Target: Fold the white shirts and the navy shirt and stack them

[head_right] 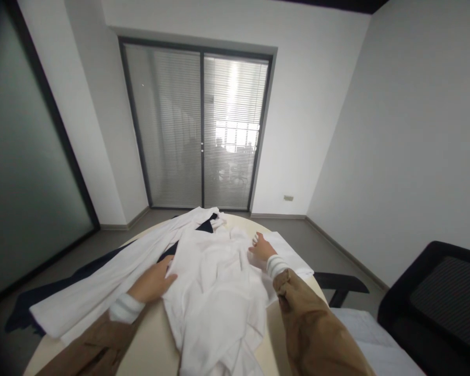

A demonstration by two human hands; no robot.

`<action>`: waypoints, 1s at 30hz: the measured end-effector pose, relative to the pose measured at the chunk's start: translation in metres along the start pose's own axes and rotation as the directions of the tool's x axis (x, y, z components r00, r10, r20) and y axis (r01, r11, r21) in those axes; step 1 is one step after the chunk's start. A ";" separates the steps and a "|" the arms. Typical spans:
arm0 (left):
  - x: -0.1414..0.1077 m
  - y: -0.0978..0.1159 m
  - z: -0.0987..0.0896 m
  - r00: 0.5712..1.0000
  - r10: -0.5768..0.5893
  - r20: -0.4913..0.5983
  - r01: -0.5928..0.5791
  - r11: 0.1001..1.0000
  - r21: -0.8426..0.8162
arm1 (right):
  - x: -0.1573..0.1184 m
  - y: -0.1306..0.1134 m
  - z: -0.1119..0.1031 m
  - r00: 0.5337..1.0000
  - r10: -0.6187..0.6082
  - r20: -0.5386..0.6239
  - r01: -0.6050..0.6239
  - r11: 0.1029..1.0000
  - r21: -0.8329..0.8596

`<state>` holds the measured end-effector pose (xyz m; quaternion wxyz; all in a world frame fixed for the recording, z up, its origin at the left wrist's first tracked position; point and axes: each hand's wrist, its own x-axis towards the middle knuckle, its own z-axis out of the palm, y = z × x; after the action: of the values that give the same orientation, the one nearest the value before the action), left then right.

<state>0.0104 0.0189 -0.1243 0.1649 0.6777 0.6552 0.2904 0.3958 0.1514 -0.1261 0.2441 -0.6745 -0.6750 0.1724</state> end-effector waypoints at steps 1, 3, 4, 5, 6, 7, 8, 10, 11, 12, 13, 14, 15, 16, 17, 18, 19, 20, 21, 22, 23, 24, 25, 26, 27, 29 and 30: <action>0.001 0.001 0.000 0.999 0.047 0.009 -0.047 0.999 -0.018 | -0.005 0.002 -0.001 1.000 0.013 0.022 -0.012 0.999 -0.037; 0.006 0.002 -0.002 0.992 0.123 0.013 -0.123 0.991 -0.057 | -0.016 0.004 -0.004 0.999 0.027 0.046 -0.022 0.994 -0.105; 0.009 0.002 -0.004 0.990 0.141 -0.007 -0.141 0.986 -0.085 | -0.020 0.005 -0.007 0.999 0.028 0.046 -0.021 0.991 -0.135; 0.013 0.001 -0.007 0.989 0.139 -0.041 -0.143 0.984 -0.105 | -0.023 0.005 -0.010 0.999 0.027 0.037 -0.020 0.987 -0.160; 0.016 -0.001 -0.009 0.990 0.116 -0.080 -0.125 0.986 -0.108 | -0.026 0.004 -0.014 1.000 0.023 0.019 -0.020 0.983 -0.182; 0.019 -0.003 -0.011 0.990 0.074 -0.121 -0.085 0.992 -0.090 | -0.027 0.003 -0.019 1.000 0.018 -0.006 -0.019 0.980 -0.200; 0.020 -0.006 -0.013 0.986 0.024 -0.162 -0.034 0.998 -0.058 | -0.028 0.002 -0.023 0.999 0.012 -0.035 -0.019 0.977 -0.213; 0.020 -0.010 -0.014 0.970 -0.027 -0.241 0.035 0.999 0.032 | -0.029 -0.004 -0.032 0.997 -0.016 -0.082 -0.003 0.974 -0.225; 0.018 -0.011 -0.013 0.962 -0.014 -0.273 0.038 0.996 0.085 | -0.030 -0.007 -0.035 0.995 -0.038 -0.095 0.016 0.974 -0.226; 0.014 -0.011 -0.013 0.956 0.015 -0.293 0.027 0.990 0.141 | -0.032 -0.011 -0.037 0.993 -0.062 -0.101 0.038 0.974 -0.225; 0.010 -0.010 -0.013 0.951 0.039 -0.307 0.022 0.981 0.194 | -0.035 -0.015 -0.038 0.991 -0.086 -0.100 0.061 0.973 -0.223; 0.006 -0.008 -0.013 0.951 0.039 -0.308 0.037 0.971 0.238 | -0.039 -0.019 -0.038 0.990 -0.104 -0.094 0.081 0.972 -0.222; 0.001 -0.006 -0.014 0.956 0.002 -0.293 0.080 0.960 0.268 | -0.045 -0.022 -0.038 0.990 -0.111 -0.081 0.091 0.971 -0.222; -0.003 -0.003 -0.015 0.963 -0.069 -0.260 0.143 0.949 0.279 | -0.053 -0.024 -0.037 0.992 -0.109 -0.059 0.093 0.970 -0.225; -0.007 -0.002 -0.016 0.965 -0.152 -0.212 0.208 0.939 0.275 | -0.063 -0.025 -0.036 0.995 -0.098 -0.037 0.087 0.969 -0.229; -0.009 -0.002 -0.016 0.961 -0.225 -0.158 0.261 0.930 0.259 | -0.074 -0.024 -0.035 0.997 -0.079 -0.012 0.073 0.968 -0.240; -0.011 -0.004 -0.016 0.957 -0.271 -0.107 0.289 0.929 0.233 | -0.085 -0.022 -0.033 0.998 -0.067 0.005 0.067 0.966 -0.251; -0.012 -0.007 -0.015 0.958 -0.280 -0.065 0.287 0.938 0.194 | -0.097 -0.018 -0.031 0.998 -0.061 -0.005 0.058 0.963 -0.265; -0.012 -0.010 -0.013 0.967 -0.252 -0.042 0.256 0.957 0.136 | -0.108 -0.012 -0.028 0.997 -0.081 -0.016 0.073 0.957 -0.282; -0.011 -0.015 -0.010 0.979 -0.200 -0.038 0.202 0.978 0.059 | -0.119 -0.007 -0.025 0.989 -0.144 -0.033 0.128 0.948 -0.290; -0.009 -0.018 -0.007 0.987 -0.148 -0.056 0.146 0.989 -0.037 | -0.128 -0.001 -0.021 0.975 -0.217 -0.050 0.194 0.938 -0.286; -0.008 -0.022 -0.003 0.990 -0.110 -0.091 0.097 0.985 -0.140 | -0.136 0.004 -0.017 0.959 -0.275 -0.064 0.248 0.928 -0.278; -0.006 -0.024 0.000 0.986 -0.094 -0.135 0.059 0.968 -0.242 | -0.141 0.009 -0.012 0.947 -0.312 -0.077 0.281 0.921 -0.269; -0.004 -0.026 0.003 0.979 -0.100 -0.178 0.035 0.942 -0.334 | -0.144 0.012 -0.008 0.939 -0.332 -0.085 0.301 0.917 -0.261; -0.002 -0.027 0.004 0.969 -0.121 -0.214 0.024 0.913 -0.408 | -0.145 0.015 -0.005 0.936 -0.339 -0.092 0.307 0.917 -0.254; 0.002 -0.028 0.005 0.949 -0.179 -0.259 0.028 0.868 -0.496 | -0.142 0.017 -0.005 0.932 -0.334 -0.137 0.294 0.922 -0.251; 0.004 -0.029 0.004 0.939 -0.212 -0.271 0.044 0.855 -0.516 | -0.138 0.018 -0.007 0.925 -0.334 -0.180 0.285 0.925 -0.251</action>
<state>-0.0108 0.0255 -0.1442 0.2473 0.5095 0.6188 0.5444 0.4102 0.0136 -0.1439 0.2650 -0.5966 -0.7573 -0.0199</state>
